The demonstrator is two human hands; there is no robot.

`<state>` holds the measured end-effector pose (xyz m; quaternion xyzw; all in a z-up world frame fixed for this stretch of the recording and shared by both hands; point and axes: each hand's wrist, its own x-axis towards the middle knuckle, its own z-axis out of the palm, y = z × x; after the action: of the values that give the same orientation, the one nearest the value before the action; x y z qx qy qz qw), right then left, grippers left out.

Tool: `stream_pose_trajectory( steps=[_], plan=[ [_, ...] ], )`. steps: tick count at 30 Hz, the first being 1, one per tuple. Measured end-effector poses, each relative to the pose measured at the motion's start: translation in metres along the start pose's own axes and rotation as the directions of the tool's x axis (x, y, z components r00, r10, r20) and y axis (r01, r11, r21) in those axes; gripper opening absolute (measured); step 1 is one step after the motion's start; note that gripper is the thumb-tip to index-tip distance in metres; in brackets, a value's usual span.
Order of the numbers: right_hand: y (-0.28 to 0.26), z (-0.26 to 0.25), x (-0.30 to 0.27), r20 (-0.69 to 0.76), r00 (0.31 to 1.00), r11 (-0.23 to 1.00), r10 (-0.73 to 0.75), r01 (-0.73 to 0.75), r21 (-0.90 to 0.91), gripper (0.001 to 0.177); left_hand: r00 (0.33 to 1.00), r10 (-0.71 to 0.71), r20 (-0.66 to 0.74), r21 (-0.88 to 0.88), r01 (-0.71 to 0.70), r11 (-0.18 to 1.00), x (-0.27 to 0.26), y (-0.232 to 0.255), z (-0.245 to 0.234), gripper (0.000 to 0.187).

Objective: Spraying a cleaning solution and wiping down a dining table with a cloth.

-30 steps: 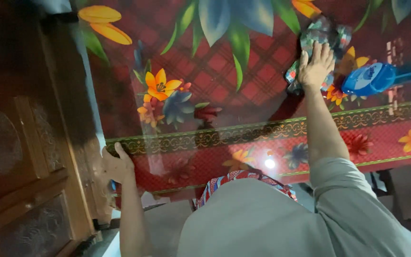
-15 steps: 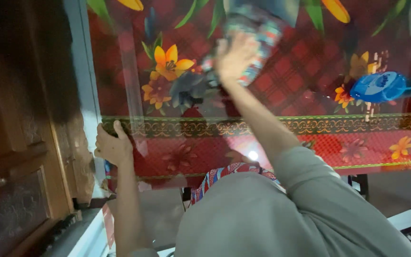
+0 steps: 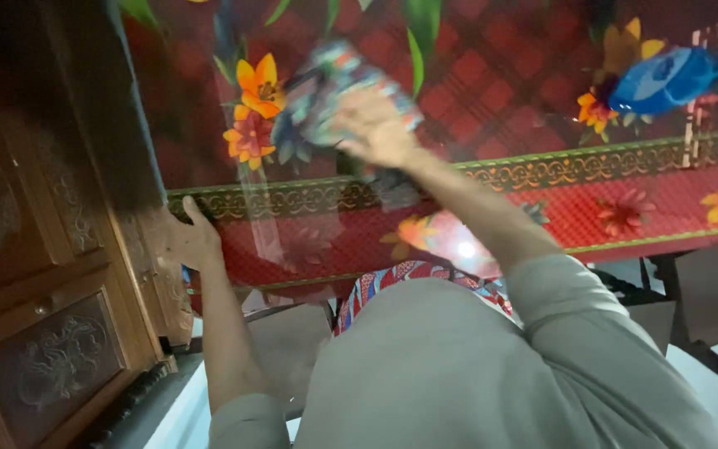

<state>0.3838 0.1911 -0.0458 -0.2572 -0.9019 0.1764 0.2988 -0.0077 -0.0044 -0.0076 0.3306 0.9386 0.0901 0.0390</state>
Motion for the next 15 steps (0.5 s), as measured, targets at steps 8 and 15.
stream_pose_trajectory(
  steps=[8,15],
  plan=[
    [0.081,-0.126,-0.163,-0.347,0.846,0.808,0.406,-0.509,-0.297,0.046,0.980,0.110,-0.168,0.023,-0.108,0.994,0.005,-0.004,0.007,0.069],
    [0.076,-0.068,-0.134,-0.583,0.180,0.038,0.792,-0.968,-0.248,0.056,0.999,-0.028,0.026,-0.016,0.028,0.999,0.004,0.006,-0.005,0.076]
  ],
)
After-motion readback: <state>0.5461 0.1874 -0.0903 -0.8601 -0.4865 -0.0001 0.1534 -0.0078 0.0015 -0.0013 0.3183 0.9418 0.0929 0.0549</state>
